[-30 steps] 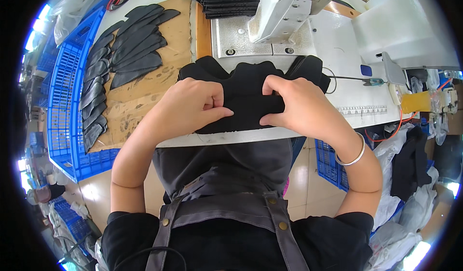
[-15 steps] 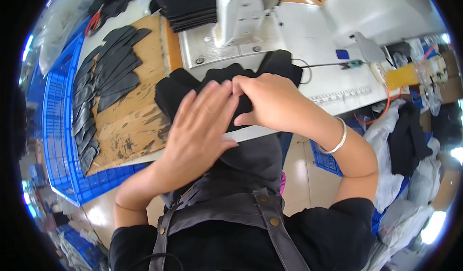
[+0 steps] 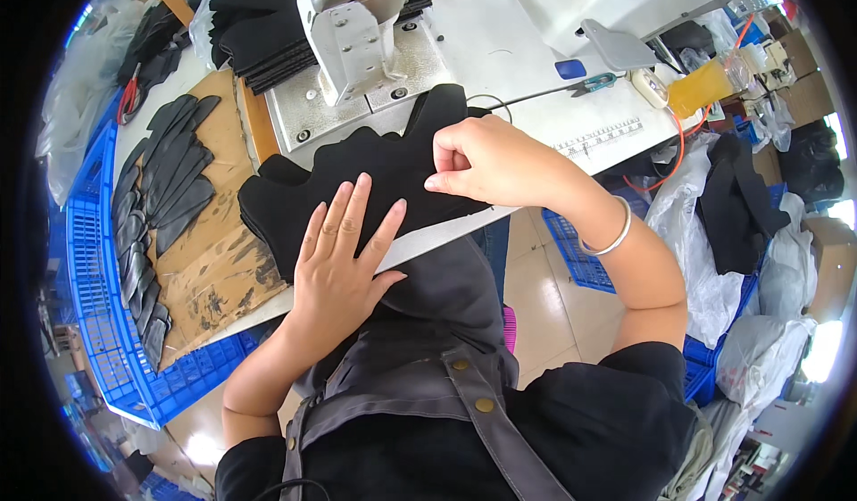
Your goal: Assembling and aligning black fabric components for shoe manufacturing at a stitching station.
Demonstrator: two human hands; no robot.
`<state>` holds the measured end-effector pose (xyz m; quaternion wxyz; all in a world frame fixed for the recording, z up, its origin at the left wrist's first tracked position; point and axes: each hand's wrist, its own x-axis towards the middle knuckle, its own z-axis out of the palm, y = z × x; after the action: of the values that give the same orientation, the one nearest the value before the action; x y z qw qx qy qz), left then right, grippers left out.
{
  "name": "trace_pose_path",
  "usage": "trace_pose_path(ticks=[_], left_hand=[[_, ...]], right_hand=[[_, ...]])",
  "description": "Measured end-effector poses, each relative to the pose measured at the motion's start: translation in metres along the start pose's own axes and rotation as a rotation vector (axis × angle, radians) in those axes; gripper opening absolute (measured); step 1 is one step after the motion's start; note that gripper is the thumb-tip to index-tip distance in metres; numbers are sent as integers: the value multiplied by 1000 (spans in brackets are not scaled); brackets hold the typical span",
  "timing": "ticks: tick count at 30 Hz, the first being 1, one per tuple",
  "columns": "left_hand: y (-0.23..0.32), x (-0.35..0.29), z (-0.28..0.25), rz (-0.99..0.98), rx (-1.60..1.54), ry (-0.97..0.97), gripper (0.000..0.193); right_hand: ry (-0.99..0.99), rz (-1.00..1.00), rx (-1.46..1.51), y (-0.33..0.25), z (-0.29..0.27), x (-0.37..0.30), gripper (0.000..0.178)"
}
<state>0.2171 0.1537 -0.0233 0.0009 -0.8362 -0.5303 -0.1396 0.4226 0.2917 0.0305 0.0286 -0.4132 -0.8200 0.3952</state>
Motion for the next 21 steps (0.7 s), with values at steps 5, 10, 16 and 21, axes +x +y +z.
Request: trace_pose_path(ticks=[5,10,16,21], left_hand=[[1,1,0,-10,20,-23,81],[1,3,-1,-9,17,-24,79],[-1,0,-3,-18,3,-12,79],[-4,-1,-1,18,-56,18,87]], right_hand=[[6,-6,4,4,1,0,23],[4,0,1,5,0,0,25],[140,-11,-288,-14,8,-9,31],[281,-473,-587,-5,66,-18,77]])
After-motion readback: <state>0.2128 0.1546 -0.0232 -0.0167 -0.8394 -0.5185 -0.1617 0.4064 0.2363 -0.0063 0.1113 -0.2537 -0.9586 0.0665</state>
